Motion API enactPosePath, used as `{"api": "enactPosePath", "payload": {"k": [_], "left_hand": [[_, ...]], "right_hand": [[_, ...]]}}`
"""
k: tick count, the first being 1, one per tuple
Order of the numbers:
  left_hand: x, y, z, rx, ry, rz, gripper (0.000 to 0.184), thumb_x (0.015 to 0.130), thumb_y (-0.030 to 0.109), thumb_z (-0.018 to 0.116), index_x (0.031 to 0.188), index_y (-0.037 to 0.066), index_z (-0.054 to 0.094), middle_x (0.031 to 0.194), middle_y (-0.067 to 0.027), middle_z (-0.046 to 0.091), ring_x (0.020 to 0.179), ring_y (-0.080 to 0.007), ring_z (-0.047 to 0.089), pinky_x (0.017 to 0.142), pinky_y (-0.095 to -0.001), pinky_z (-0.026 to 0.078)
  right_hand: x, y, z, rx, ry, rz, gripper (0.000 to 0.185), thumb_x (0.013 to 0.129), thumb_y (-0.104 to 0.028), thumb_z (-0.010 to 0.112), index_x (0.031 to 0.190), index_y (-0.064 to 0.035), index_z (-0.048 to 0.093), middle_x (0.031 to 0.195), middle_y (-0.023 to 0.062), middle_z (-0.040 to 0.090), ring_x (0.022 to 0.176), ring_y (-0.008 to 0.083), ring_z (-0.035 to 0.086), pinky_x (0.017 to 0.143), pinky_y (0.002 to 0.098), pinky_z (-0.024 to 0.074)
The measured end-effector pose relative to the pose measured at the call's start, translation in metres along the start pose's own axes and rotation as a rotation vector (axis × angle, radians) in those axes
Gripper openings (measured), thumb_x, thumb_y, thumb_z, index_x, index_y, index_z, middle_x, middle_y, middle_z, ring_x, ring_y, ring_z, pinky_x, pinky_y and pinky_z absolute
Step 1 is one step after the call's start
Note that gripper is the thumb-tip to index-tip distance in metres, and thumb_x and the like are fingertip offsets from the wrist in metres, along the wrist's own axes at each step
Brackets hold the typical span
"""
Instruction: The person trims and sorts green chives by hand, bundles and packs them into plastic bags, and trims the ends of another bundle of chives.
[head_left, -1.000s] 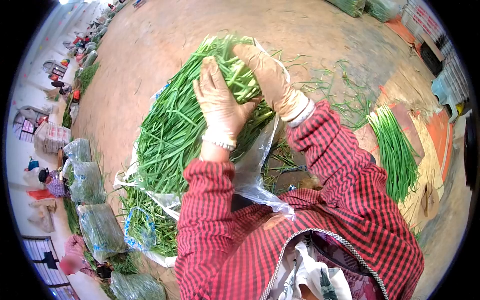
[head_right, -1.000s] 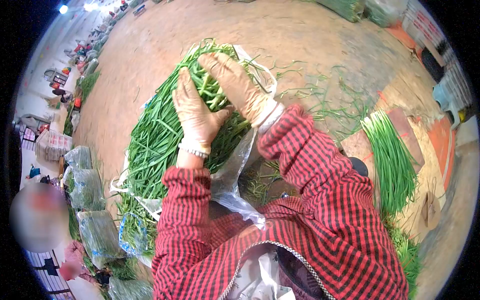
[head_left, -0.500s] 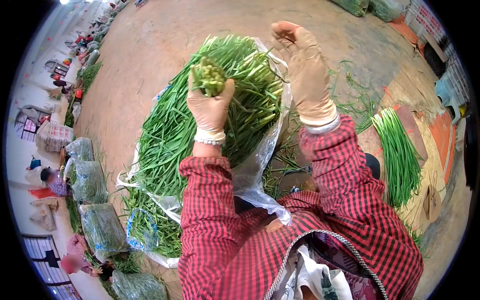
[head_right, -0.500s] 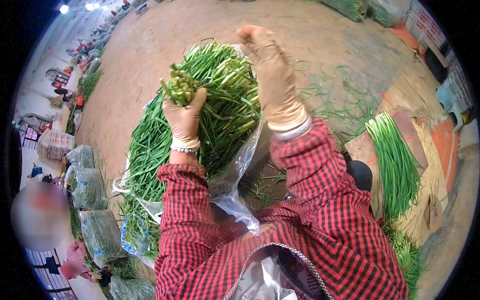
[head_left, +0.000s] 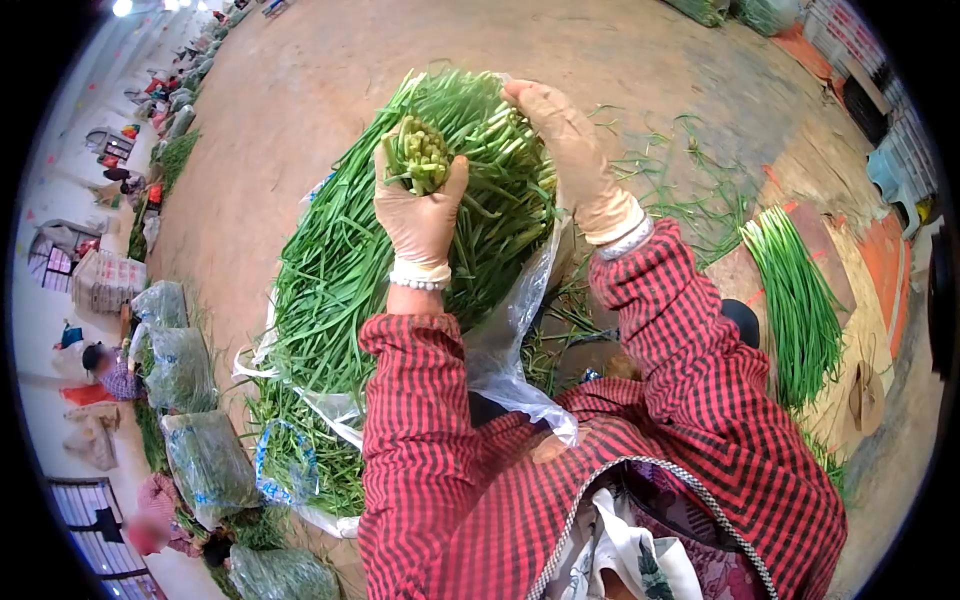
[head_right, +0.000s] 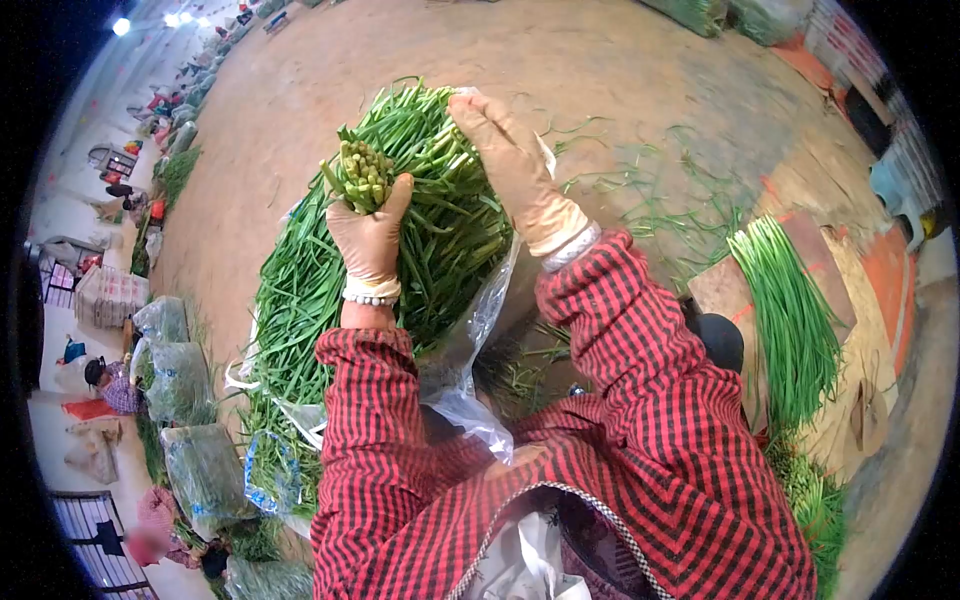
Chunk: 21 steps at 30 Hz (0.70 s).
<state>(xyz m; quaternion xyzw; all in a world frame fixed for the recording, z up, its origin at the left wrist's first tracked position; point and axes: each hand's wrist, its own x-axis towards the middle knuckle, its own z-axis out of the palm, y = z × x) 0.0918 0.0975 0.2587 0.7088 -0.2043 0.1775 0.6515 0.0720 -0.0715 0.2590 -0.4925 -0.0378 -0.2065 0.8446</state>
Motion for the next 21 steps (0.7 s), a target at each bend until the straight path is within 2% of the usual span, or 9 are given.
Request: {"api": "enactPosePath", "payload": {"k": [5,8,11,14,15,17,18,19,21], "left_hand": [[-0.001,0.001,0.006,-0.002,0.009,0.05,0.054,0.07,0.007,0.078,0.116,0.003,0.051,0.1,-0.0032,0.06,0.086,-0.0115,0.057,0.08,-0.0252,0.048],[0.001,0.0,0.001,0.07,0.001,0.05,0.051,0.07,0.007,0.078,0.114,0.004,0.053,0.099,-0.0027,0.062,0.086,-0.0112,0.057,0.08,-0.0255,0.048],[-0.001,0.004,0.007,0.116,-0.016,0.059,0.047,0.07,0.006,0.077,0.111,0.005,0.054,0.096,-0.0023,0.064,0.084,-0.0098,0.059,0.078,-0.0244,0.049],[-0.009,0.01,0.007,-0.136,-0.031,0.023,0.038,0.072,0.003,0.073,0.105,0.003,0.056,0.094,-0.0019,0.065,0.082,-0.0098,0.061,0.075,-0.0241,0.05],[-0.008,0.017,0.001,-0.128,-0.019,0.018,0.038,0.072,0.003,0.073,0.105,0.003,0.056,0.094,-0.0019,0.065,0.082,-0.0098,0.061,0.075,-0.0241,0.05],[-0.007,0.034,-0.015,-0.076,0.039,0.014,0.029,0.073,0.004,0.076,0.1,0.004,0.063,0.094,-0.0019,0.065,0.083,-0.0109,0.061,0.074,-0.0241,0.05],[-0.008,0.041,-0.026,0.007,0.001,-0.057,0.038,0.073,0.004,0.074,0.107,0.004,0.058,0.097,-0.0033,0.066,0.082,-0.012,0.063,0.075,-0.0259,0.052],[-0.007,0.044,-0.034,0.113,0.055,-0.002,0.035,0.074,0.004,0.073,0.106,0.005,0.06,0.097,-0.0039,0.065,0.078,-0.0139,0.063,0.072,-0.0276,0.053],[-0.004,0.062,-0.053,-0.106,0.16,-0.016,0.034,0.075,0.004,0.071,0.107,0.006,0.06,0.097,-0.0056,0.065,0.078,-0.0147,0.063,0.07,-0.0287,0.053]], "right_hand": [[0.0,-0.013,0.009,-0.397,0.067,-0.186,0.033,0.095,-0.022,0.057,0.12,-0.0015,0.055,0.108,0.0051,0.06,0.101,0.0128,0.055,0.09,0.0257,0.0438],[-0.026,-0.03,0.034,-0.304,-0.089,-0.363,0.039,0.095,-0.025,0.057,0.124,-0.0007,0.052,0.115,0.0092,0.057,0.107,0.0161,0.053,0.092,0.0278,0.0439],[-0.029,0.001,0.052,-0.079,-0.235,-0.135,0.049,0.093,-0.039,0.056,0.125,-0.0019,0.05,0.121,0.0112,0.054,0.117,0.0184,0.047,0.101,0.0303,0.0373],[-0.004,0.051,0.019,0.087,-0.09,0.203,0.054,0.095,-0.044,0.05,0.13,-0.0035,0.048,0.122,0.0079,0.054,0.12,0.016,0.045,0.102,0.0289,0.0353],[-0.002,0.057,0.018,0.131,-0.119,0.173,0.05,0.095,-0.042,0.052,0.126,-0.0034,0.051,0.118,0.0046,0.055,0.113,0.0131,0.048,0.099,0.0267,0.0369],[0.001,0.064,0.012,-0.164,-0.245,-0.03,0.046,0.095,-0.039,0.054,0.122,-0.0028,0.054,0.111,0.0017,0.057,0.103,0.0107,0.05,0.094,0.025,0.039],[-0.005,0.053,0.017,-0.136,-0.225,0.05,0.042,0.095,-0.036,0.054,0.118,-0.0013,0.056,0.107,0.0019,0.058,0.099,0.0108,0.051,0.092,0.0236,0.04],[-0.006,0.054,0.016,-0.131,-0.227,0.055,0.042,0.095,-0.036,0.054,0.118,-0.0013,0.056,0.107,0.0019,0.058,0.099,0.0108,0.051,0.092,0.0236,0.04],[-0.003,0.061,0.012,-0.228,-0.237,0.065,0.04,0.094,-0.035,0.056,0.116,-0.0017,0.057,0.104,0.0022,0.06,0.098,0.0112,0.052,0.09,0.0248,0.041]]}}
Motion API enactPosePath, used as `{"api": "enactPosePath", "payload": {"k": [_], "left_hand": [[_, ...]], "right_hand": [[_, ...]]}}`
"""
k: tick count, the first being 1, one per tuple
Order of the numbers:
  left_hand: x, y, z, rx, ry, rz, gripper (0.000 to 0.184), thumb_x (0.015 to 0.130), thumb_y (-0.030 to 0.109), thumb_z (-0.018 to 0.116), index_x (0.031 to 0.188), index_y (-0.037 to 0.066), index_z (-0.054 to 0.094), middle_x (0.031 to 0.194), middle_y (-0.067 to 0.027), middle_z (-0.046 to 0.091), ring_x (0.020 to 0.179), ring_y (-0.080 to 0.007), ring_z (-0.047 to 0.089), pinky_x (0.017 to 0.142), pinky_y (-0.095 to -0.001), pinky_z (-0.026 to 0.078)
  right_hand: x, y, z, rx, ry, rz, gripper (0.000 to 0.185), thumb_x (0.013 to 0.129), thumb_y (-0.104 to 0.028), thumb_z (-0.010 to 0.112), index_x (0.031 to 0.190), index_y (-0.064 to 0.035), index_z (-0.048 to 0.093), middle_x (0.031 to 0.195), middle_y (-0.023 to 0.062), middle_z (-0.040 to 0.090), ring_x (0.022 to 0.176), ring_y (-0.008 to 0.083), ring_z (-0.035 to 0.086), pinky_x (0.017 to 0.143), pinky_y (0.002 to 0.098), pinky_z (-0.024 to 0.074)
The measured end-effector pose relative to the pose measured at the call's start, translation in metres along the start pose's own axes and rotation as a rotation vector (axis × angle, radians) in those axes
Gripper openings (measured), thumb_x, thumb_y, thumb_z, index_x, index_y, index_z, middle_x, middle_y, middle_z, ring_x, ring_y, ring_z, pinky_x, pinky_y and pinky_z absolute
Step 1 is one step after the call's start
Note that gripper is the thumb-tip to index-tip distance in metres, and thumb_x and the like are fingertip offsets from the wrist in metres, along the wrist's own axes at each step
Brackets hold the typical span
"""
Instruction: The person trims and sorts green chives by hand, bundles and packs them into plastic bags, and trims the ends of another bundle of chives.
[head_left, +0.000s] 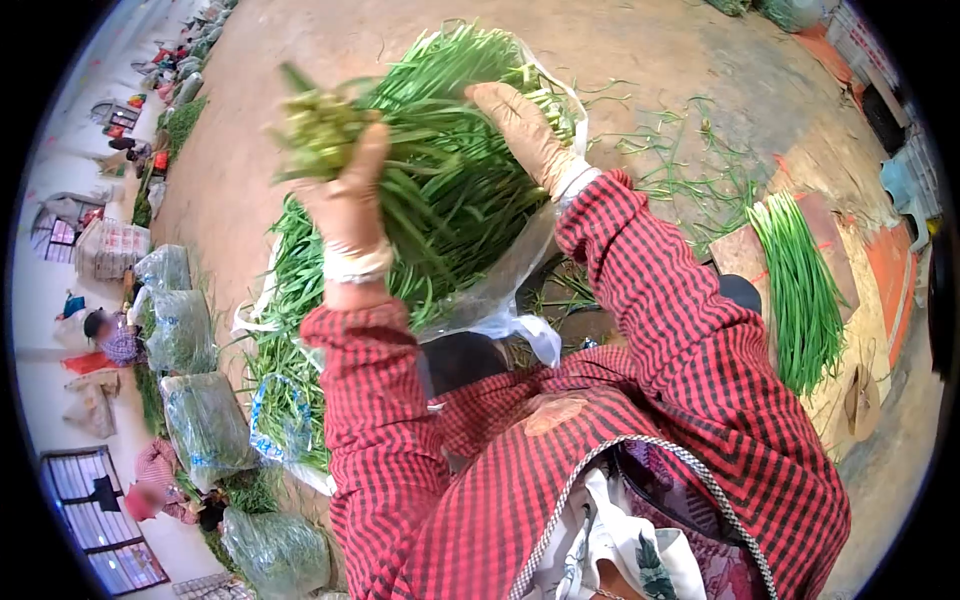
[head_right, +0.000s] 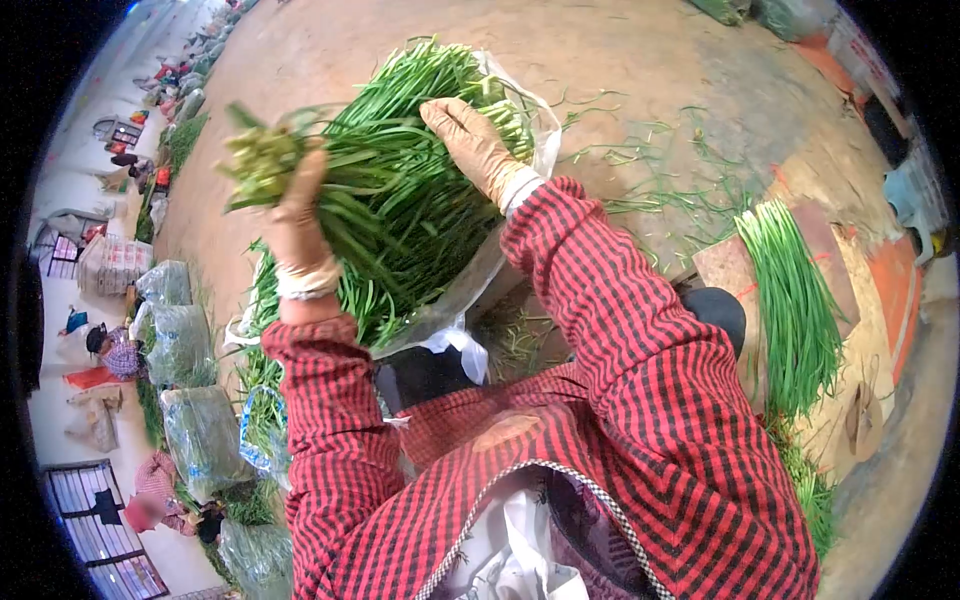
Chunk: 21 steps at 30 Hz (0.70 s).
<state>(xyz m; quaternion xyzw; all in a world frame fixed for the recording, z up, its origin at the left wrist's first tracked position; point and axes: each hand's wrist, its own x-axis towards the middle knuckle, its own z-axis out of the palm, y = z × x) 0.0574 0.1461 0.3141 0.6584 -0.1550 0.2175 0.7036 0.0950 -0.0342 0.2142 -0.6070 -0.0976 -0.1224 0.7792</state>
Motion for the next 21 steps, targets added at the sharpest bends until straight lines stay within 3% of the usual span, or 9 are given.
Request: {"api": "enactPosePath", "payload": {"k": [2,4,6,10,12,13,16,18,21], "left_hand": [[0.005,0.028,-0.025,-0.157,0.092,-0.143,0.034,0.074,0.003,0.07,0.107,0.003,0.062,0.097,-0.008,0.065,0.081,-0.0159,0.063,0.073,-0.03,0.053],[0.009,0.048,-0.053,-0.119,0.177,-0.145,0.031,0.077,0.014,0.067,0.104,-0.002,0.065,0.1,-0.0116,0.065,0.085,-0.0196,0.063,0.08,-0.0325,0.052],[0.016,0.073,-0.075,-0.048,0.215,-0.001,0.032,0.08,0.019,0.064,0.104,-0.002,0.066,0.101,-0.0135,0.066,0.086,-0.021,0.064,0.081,-0.0333,0.052],[0.008,0.151,-0.112,-0.165,0.155,-0.043,0.04,0.087,0.019,0.055,0.124,0.005,0.051,0.106,-0.0146,0.065,0.095,-0.027,0.064,0.084,-0.0435,0.053],[-0.004,0.197,-0.106,-0.123,0.177,-0.003,0.035,0.087,0.022,0.056,0.112,-0.003,0.059,0.101,-0.0173,0.065,0.094,-0.0269,0.064,0.083,-0.0415,0.054],[-0.01,0.213,-0.098,-0.171,0.071,0.026,0.033,0.088,0.022,0.055,0.108,-0.003,0.06,0.099,-0.0172,0.066,0.089,-0.028,0.066,0.081,-0.0436,0.055],[-0.008,0.222,-0.112,-0.073,0.113,-0.084,0.03,0.087,0.023,0.058,0.104,-0.001,0.061,0.094,-0.0153,0.067,0.082,-0.0248,0.066,0.076,-0.0366,0.055],[-0.006,0.203,-0.106,-0.065,0.202,-0.096,0.026,0.08,0.016,0.067,0.1,-0.001,0.063,0.092,-0.0129,0.067,0.079,-0.0219,0.065,0.072,-0.0321,0.053],[0.005,0.169,-0.119,0.064,0.2,-0.035,0.025,0.083,0.02,0.065,0.099,0.001,0.066,0.094,-0.0106,0.068,0.079,-0.0209,0.065,0.074,-0.0321,0.053]], "right_hand": [[0.003,0.005,0.0,-0.083,0.033,0.023,0.035,0.093,-0.035,0.058,0.108,-0.0031,0.061,0.098,0.0015,0.06,0.093,0.0099,0.051,0.086,0.0254,0.0419],[0.002,0.002,-0.002,-0.047,0.047,0.075,0.036,0.093,-0.035,0.058,0.108,-0.0032,0.061,0.097,0.0016,0.06,0.093,0.01,0.051,0.086,0.0255,0.0417],[0.007,0.012,-0.009,-0.08,0.052,0.03,0.037,0.092,-0.035,0.059,0.109,-0.0026,0.061,0.098,0.0025,0.061,0.094,0.0111,0.051,0.087,0.0264,0.0411],[0.008,0.013,-0.02,-0.145,0.022,0.055,0.045,0.09,-0.034,0.06,0.118,0.0014,0.057,0.114,0.0101,0.062,0.106,0.0169,0.054,0.095,0.0295,0.0399],[0.004,0.003,-0.018,-0.175,0.041,0.103,0.042,0.09,-0.03,0.06,0.119,0.0008,0.058,0.115,0.0108,0.062,0.105,0.0174,0.054,0.094,0.0293,0.0403],[0.002,0.0,-0.015,-0.144,0.047,0.09,0.04,0.09,-0.028,0.061,0.118,0.0007,0.058,0.114,0.0106,0.063,0.104,0.0176,0.055,0.093,0.0292,0.0406],[0.015,0.015,-0.015,-0.24,-0.041,0.128,0.042,0.088,-0.029,0.063,0.118,0.0002,0.058,0.112,0.0097,0.064,0.101,0.0175,0.057,0.092,0.0304,0.0415],[0.024,0.018,-0.011,-0.182,-0.015,0.056,0.035,0.088,-0.031,0.063,0.108,-0.0017,0.065,0.104,0.009,0.067,0.096,0.0173,0.058,0.088,0.0292,0.0428],[0.037,0.005,-0.016,-0.24,-0.032,0.292,0.035,0.088,-0.036,0.061,0.073,-0.0066,0.071,0.071,0.0038,0.067,0.07,0.0138,0.058,0.072,0.0267,0.0457]]}}
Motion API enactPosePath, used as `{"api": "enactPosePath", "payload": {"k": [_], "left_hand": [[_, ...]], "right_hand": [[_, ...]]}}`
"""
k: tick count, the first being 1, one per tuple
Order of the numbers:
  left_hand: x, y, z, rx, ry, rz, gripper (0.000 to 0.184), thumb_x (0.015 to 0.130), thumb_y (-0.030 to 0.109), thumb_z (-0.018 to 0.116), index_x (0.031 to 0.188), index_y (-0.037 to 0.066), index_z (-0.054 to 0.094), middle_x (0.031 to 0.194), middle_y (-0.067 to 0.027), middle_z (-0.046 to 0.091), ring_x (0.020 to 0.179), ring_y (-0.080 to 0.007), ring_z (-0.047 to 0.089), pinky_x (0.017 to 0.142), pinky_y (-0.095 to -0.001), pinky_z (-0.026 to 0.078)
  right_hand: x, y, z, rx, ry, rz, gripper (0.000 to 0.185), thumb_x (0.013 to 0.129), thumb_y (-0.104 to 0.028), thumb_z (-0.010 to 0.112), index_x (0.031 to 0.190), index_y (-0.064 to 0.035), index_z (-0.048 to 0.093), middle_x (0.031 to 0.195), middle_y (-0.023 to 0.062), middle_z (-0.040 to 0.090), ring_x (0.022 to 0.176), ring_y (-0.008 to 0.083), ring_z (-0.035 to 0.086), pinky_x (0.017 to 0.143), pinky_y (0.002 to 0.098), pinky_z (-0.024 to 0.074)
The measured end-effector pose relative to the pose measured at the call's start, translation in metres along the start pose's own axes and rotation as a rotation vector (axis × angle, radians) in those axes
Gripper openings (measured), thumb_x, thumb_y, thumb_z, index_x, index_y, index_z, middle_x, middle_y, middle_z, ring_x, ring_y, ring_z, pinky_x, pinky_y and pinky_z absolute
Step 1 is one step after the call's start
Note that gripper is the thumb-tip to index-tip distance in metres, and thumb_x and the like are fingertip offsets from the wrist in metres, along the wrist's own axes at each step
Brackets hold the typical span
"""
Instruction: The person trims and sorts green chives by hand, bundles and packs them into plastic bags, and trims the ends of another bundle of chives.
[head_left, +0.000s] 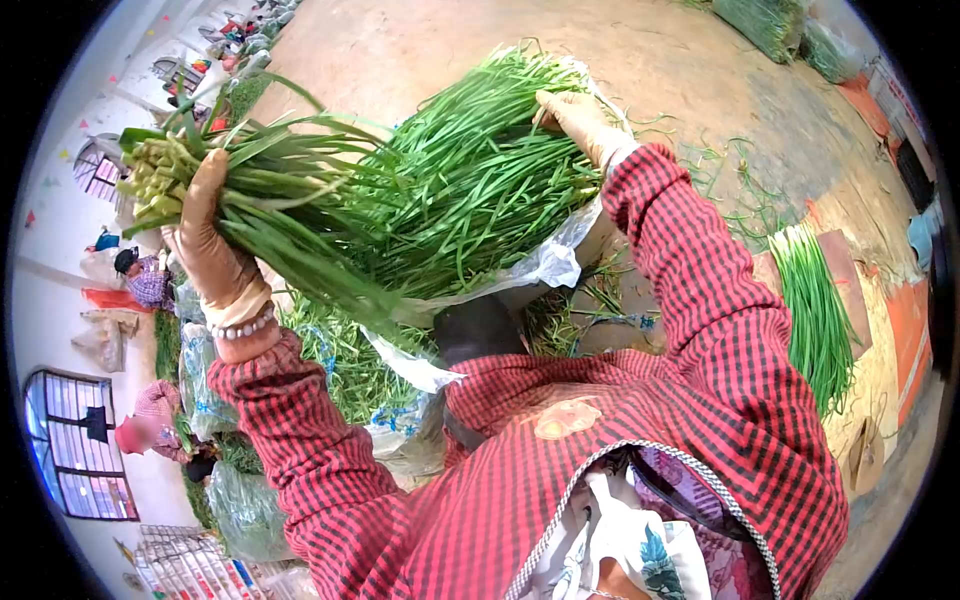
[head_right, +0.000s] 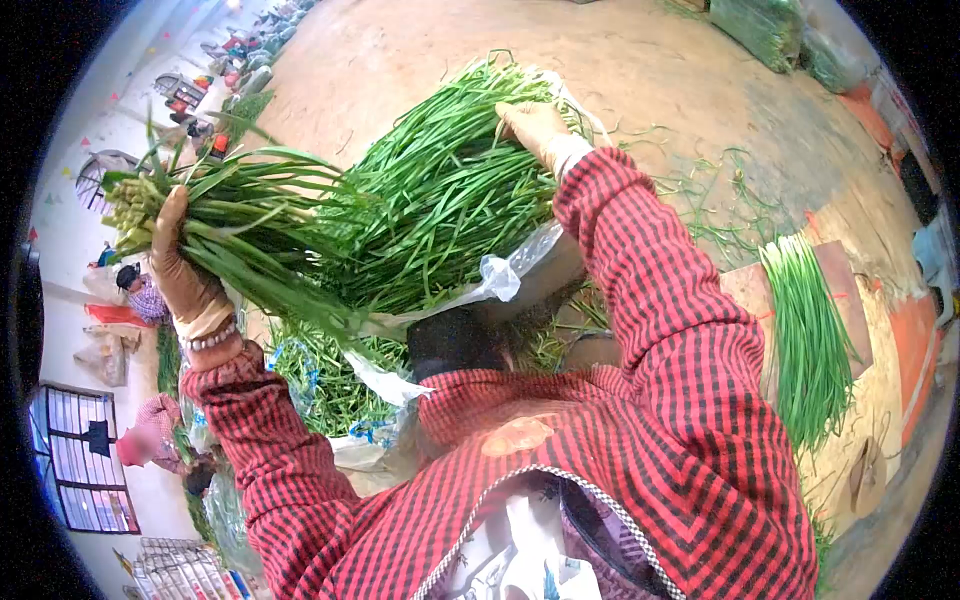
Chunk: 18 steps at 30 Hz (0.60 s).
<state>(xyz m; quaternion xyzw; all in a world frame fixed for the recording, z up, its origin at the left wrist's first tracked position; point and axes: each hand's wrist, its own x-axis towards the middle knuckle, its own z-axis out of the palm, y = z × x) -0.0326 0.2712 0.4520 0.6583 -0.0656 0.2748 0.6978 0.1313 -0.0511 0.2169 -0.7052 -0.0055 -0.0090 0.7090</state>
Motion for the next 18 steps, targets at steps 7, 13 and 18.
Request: {"api": "enactPosePath", "payload": {"k": [7,13,18], "left_hand": [[0.028,0.055,-0.05,-0.129,-0.072,0.053,0.029,0.089,0.025,0.055,0.103,0.0,0.063,0.099,-0.015,0.067,0.087,-0.0257,0.066,0.079,-0.0377,0.054],[0.001,0.056,0.035,0.14,-0.156,0.622,0.036,0.095,0.015,0.04,0.121,-0.004,0.056,0.121,-0.0248,0.057,0.106,-0.0338,0.06,0.092,-0.0458,0.05],[-0.042,-0.031,0.126,-0.226,-0.265,0.245,0.039,0.092,0.026,0.048,0.119,0.0,0.058,0.119,-0.0192,0.059,0.105,-0.0283,0.06,0.091,-0.0405,0.049]], "right_hand": [[-0.034,-0.082,0.005,-0.236,-0.242,-0.053,0.041,0.09,-0.042,0.059,0.067,-0.0074,0.065,0.064,0.0025,0.063,0.06,0.0103,0.06,0.06,0.0232,0.0498],[-0.13,-0.195,0.061,0.242,-0.542,-0.837,0.059,0.074,-0.038,0.074,0.117,-0.0005,0.058,0.109,0.0136,0.064,0.101,0.0222,0.059,0.092,0.0314,0.0449],[-0.18,-0.23,0.016,-0.501,-0.358,-1.328,0.078,0.08,-0.027,0.072,0.135,0.0021,0.025,0.129,0.0228,0.044,0.118,0.029,0.046,0.1,0.0371,0.0408]]}}
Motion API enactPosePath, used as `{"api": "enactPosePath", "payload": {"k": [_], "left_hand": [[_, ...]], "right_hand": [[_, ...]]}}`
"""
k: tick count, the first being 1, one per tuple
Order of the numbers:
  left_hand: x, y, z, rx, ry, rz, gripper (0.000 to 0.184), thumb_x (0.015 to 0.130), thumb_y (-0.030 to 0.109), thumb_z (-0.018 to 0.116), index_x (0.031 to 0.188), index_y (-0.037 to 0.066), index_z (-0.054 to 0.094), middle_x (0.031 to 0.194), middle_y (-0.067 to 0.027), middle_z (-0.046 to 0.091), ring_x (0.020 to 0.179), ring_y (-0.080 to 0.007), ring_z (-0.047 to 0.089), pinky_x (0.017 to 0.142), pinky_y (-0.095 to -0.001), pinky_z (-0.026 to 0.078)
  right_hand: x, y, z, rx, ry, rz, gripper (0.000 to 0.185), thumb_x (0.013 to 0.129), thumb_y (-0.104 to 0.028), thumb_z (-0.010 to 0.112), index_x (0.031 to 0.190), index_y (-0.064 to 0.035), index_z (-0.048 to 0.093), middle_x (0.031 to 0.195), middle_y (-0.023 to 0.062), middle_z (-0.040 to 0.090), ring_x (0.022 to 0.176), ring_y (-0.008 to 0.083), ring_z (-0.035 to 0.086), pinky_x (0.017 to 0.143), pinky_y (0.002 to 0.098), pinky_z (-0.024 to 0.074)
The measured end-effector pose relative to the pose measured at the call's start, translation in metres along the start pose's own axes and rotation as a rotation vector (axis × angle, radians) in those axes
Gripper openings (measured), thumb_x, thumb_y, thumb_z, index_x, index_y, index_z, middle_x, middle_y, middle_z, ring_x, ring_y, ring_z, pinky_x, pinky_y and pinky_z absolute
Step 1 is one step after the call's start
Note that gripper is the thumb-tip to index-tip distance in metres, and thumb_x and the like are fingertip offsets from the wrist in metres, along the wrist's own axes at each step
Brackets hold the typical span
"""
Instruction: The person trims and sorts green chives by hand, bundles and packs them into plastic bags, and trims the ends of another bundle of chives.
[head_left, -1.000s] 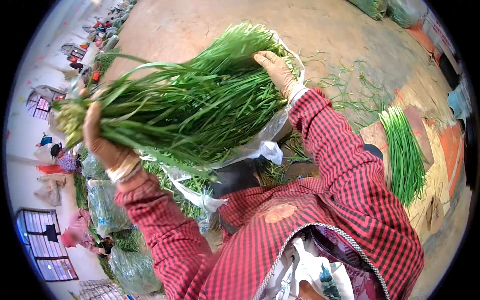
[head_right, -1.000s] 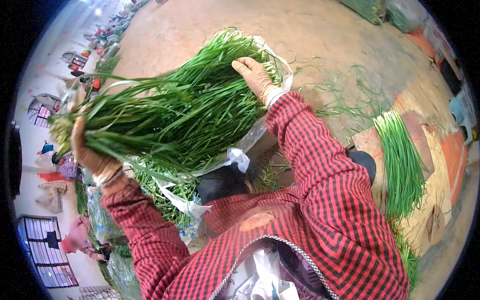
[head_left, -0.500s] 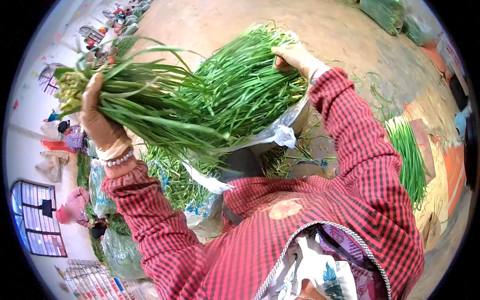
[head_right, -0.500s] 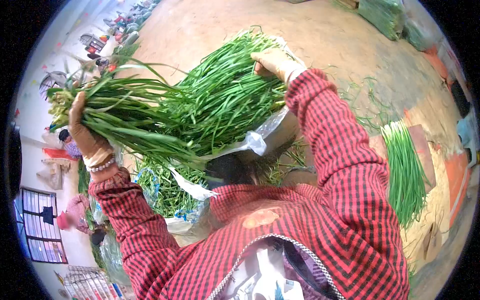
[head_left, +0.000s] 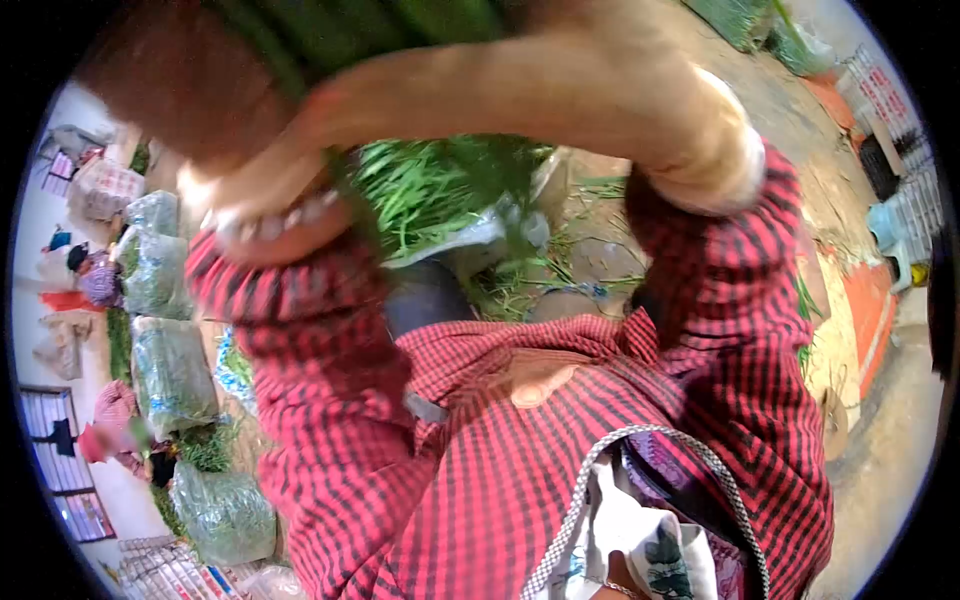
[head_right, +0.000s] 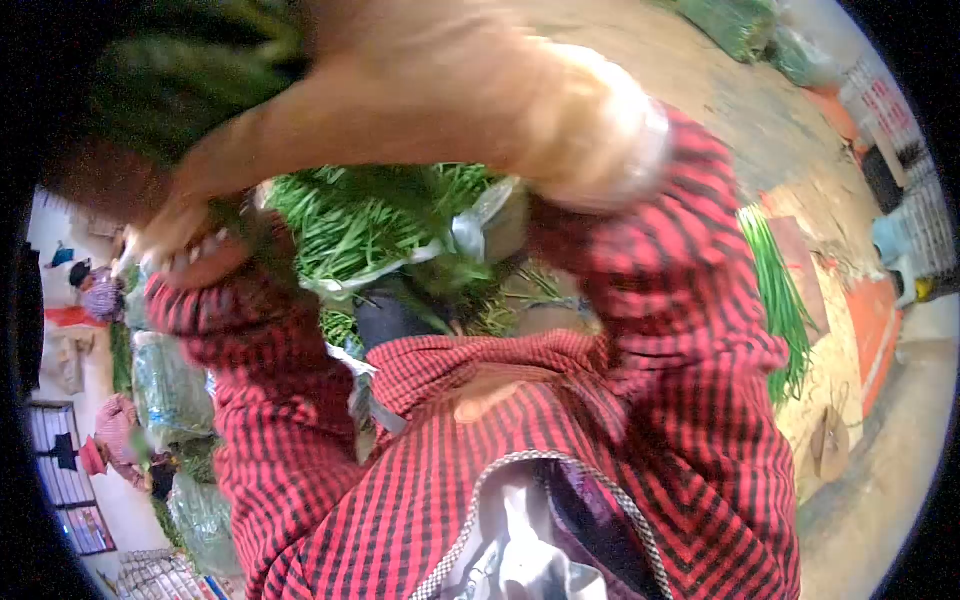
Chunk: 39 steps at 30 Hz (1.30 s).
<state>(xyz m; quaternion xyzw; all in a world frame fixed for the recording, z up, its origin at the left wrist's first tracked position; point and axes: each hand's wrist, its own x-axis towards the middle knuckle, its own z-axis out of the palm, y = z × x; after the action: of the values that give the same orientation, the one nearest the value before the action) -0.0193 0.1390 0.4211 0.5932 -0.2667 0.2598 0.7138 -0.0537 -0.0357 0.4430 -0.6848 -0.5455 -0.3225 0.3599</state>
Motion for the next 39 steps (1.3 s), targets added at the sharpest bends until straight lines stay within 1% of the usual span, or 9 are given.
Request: {"api": "enactPosePath", "payload": {"k": [2,4,9,13,19,21,26,32,39], "left_hand": [[-0.022,-0.045,0.036,-0.337,0.046,-0.231,0.041,0.091,0.03,0.051,0.119,0.001,0.058,0.117,-0.0171,0.06,0.104,-0.0266,0.06,0.09,-0.0395,0.049],[-0.046,-0.09,0.071,-0.63,0.095,-0.417,0.042,0.09,0.034,0.053,0.118,0.003,0.058,0.116,-0.0149,0.061,0.103,-0.0248,0.06,0.089,-0.0385,0.049],[-0.15,-0.166,0.143,-1.194,0.148,-0.973,0.048,0.088,0.045,0.06,0.117,0.007,0.059,0.112,-0.0096,0.063,0.101,-0.0205,0.06,0.087,-0.036,0.049],[-0.264,-0.191,0.147,-1.354,0.091,-1.57,0.069,0.084,0.067,0.048,0.123,0.011,0.054,0.122,-0.0105,0.059,0.106,-0.0264,0.059,0.091,-0.0455,0.048],[-0.365,-0.241,0.125,-1.463,0.11,-1.987,0.082,0.083,0.071,0.04,0.141,0.013,0.036,0.146,-0.0105,0.033,0.136,-0.0282,0.026,0.11,-0.0517,0.016],[-0.383,-0.263,0.119,-1.676,0.189,-2.069,0.084,0.085,0.068,0.039,0.147,0.014,0.026,0.154,-0.0078,0.02,0.142,-0.0275,0.014,0.114,-0.0525,0.001],[-0.381,-0.264,0.117,-1.268,-0.036,-1.706,0.075,0.09,0.062,0.039,0.143,0.01,0.032,0.148,-0.0119,0.03,0.134,-0.0332,0.027,0.112,-0.0484,0.013],[-0.369,-0.267,0.119,-1.002,0.145,-2.048,0.055,0.09,0.05,0.05,0.125,0.007,0.055,0.126,-0.0099,0.056,0.114,-0.0271,0.05,0.1,-0.0397,0.035],[-0.339,-0.266,0.089,-0.926,-0.261,-1.729,0.018,0.084,0.016,0.057,0.091,0.001,0.065,0.077,-0.005,0.065,0.073,-0.0151,0.06,0.071,-0.0266,0.048]], "right_hand": [[-0.028,-0.007,-0.007,0.191,-0.114,0.376,0.062,0.077,-0.022,0.076,0.126,-0.0006,0.045,0.125,0.0145,0.052,0.111,0.0234,0.052,0.096,0.0361,0.0418],[-0.079,-0.011,-0.014,-0.423,-0.237,0.388,0.048,0.075,-0.021,0.077,0.116,-0.0052,0.058,0.124,0.0099,0.056,0.112,0.025,0.053,0.099,0.0386,0.0388],[-0.202,-0.03,-0.052,0.268,-0.348,1.546,0.067,0.078,-0.008,0.067,0.137,-0.0016,0.036,0.119,0.0035,0.055,0.109,0.0135,0.05,0.096,0.0286,0.0396],[-0.248,-0.014,-0.043,0.331,-0.652,1.895,0.076,0.073,-0.015,0.072,0.137,0.0002,0.034,0.115,0.0103,0.057,0.101,0.0177,0.055,0.088,0.0305,0.0452],[-0.338,0.073,0.063,0.172,-1.746,1.829,0.044,0.074,-0.029,0.068,0.106,-0.0004,0.064,0.097,0.0155,0.067,0.087,0.0227,0.063,0.077,0.0358,0.0501],[-0.444,0.098,0.093,0.528,-1.699,1.696,0.041,0.076,-0.029,0.066,0.107,-0.0025,0.064,0.098,0.0139,0.067,0.086,0.0229,0.062,0.078,0.0367,0.0494],[-0.469,0.128,0.114,0.484,-1.906,1.66,0.042,0.079,-0.033,0.061,0.105,-0.0007,0.063,0.093,0.0179,0.067,0.082,0.0294,0.063,0.075,0.0399,0.0502],[-0.414,0.052,0.102,0.118,-1.717,1.299,0.044,0.083,-0.038,0.055,0.103,0.0013,0.061,0.086,0.0227,0.066,0.077,0.0373,0.064,0.071,0.0437,0.0511],[-0.364,-0.042,0.068,0.318,-0.06,1.9,0.049,0.087,-0.043,0.06,0.11,-0.0009,0.051,0.082,0.0079,0.063,0.082,0.0239,0.063,0.074,0.0347,0.0486]]}}
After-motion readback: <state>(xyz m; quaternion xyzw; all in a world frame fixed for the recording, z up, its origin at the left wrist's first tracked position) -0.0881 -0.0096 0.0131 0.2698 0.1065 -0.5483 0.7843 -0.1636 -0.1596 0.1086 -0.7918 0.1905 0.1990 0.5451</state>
